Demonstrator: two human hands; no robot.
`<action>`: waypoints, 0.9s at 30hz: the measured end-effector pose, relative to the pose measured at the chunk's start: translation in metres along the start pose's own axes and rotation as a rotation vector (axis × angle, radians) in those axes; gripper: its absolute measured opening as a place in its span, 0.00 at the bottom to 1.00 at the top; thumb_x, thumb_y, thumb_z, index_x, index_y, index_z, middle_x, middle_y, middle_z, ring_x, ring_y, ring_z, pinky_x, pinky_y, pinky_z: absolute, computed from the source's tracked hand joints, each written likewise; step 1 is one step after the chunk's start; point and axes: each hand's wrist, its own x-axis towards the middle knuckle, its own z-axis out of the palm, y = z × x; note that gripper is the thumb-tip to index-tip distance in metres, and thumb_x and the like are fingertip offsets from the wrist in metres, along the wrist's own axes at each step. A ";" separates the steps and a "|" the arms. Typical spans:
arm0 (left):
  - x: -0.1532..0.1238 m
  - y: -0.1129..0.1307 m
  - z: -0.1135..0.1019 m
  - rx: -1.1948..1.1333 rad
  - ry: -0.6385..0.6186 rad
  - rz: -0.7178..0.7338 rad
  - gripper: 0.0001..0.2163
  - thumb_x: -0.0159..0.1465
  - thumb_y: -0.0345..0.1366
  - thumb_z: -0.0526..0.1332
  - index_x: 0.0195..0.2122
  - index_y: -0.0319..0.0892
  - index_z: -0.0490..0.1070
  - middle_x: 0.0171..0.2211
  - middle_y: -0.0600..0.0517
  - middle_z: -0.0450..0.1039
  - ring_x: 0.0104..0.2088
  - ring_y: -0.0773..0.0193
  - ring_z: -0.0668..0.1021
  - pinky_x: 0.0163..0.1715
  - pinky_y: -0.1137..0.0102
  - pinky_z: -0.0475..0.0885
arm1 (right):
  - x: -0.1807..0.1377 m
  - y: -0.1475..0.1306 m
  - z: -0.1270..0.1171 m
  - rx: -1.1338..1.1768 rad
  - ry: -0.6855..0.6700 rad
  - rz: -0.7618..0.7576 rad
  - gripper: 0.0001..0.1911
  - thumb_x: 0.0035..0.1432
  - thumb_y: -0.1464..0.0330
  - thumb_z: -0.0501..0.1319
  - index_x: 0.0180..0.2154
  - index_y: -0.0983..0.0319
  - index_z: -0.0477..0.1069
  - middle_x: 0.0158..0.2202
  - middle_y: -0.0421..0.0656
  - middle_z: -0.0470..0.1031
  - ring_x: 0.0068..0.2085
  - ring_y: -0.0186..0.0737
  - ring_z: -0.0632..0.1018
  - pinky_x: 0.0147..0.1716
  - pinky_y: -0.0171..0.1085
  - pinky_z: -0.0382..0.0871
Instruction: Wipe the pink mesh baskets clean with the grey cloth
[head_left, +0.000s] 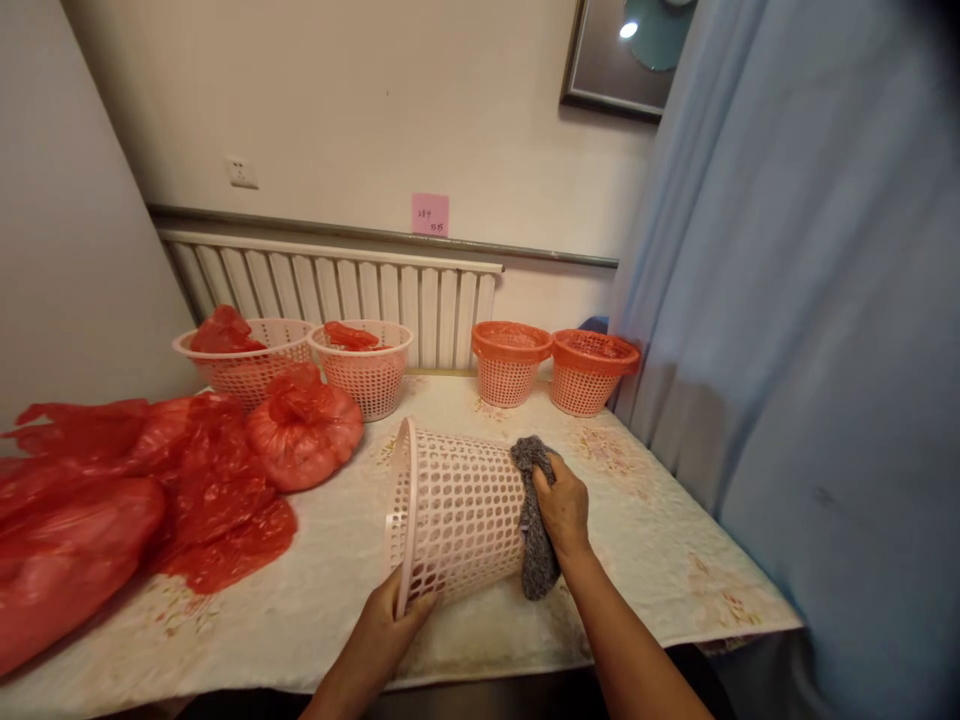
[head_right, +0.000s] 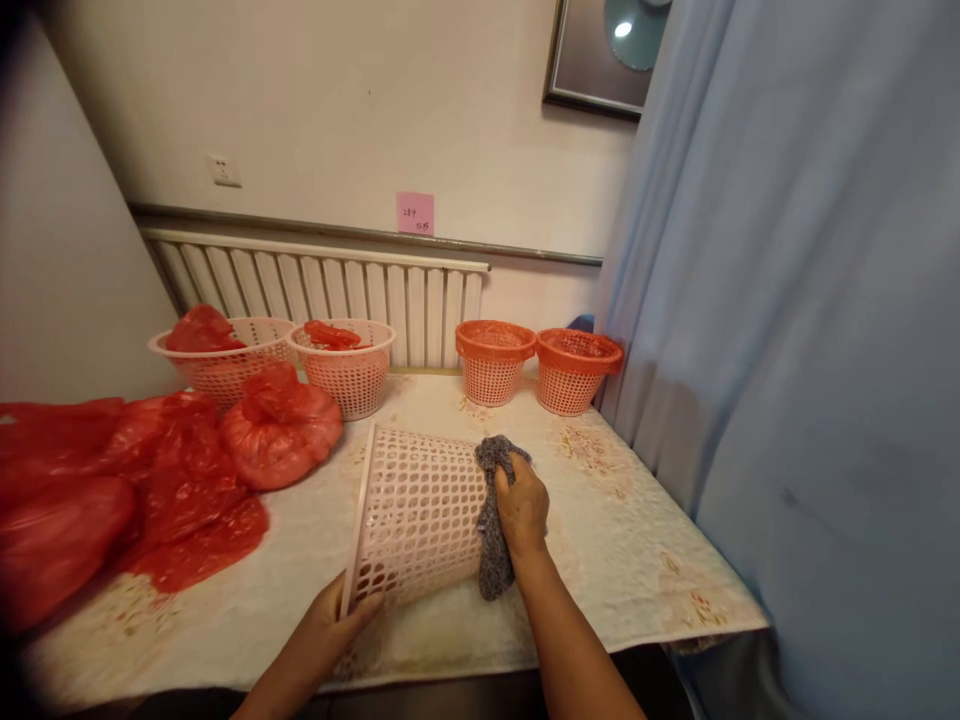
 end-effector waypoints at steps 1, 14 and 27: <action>0.002 0.009 0.001 -0.029 0.013 0.009 0.18 0.58 0.40 0.61 0.48 0.39 0.71 0.46 0.46 0.77 0.48 0.53 0.77 0.51 0.63 0.69 | 0.000 0.000 0.000 -0.003 0.002 0.001 0.18 0.57 0.63 0.51 0.46 0.61 0.71 0.40 0.45 0.77 0.39 0.43 0.76 0.39 0.38 0.66; 0.027 0.032 0.008 -0.227 0.074 -0.127 0.13 0.52 0.35 0.63 0.38 0.37 0.71 0.34 0.48 0.79 0.33 0.57 0.81 0.35 0.65 0.75 | -0.015 0.006 0.005 0.044 0.069 -0.022 0.20 0.57 0.62 0.50 0.47 0.63 0.71 0.43 0.48 0.76 0.42 0.45 0.76 0.43 0.41 0.67; 0.025 0.014 0.010 -0.200 0.044 -0.045 0.14 0.55 0.36 0.61 0.42 0.36 0.73 0.37 0.46 0.80 0.38 0.55 0.80 0.39 0.64 0.75 | -0.068 -0.042 0.023 0.155 0.081 -0.259 0.19 0.58 0.67 0.54 0.51 0.64 0.68 0.50 0.49 0.72 0.51 0.45 0.73 0.52 0.46 0.67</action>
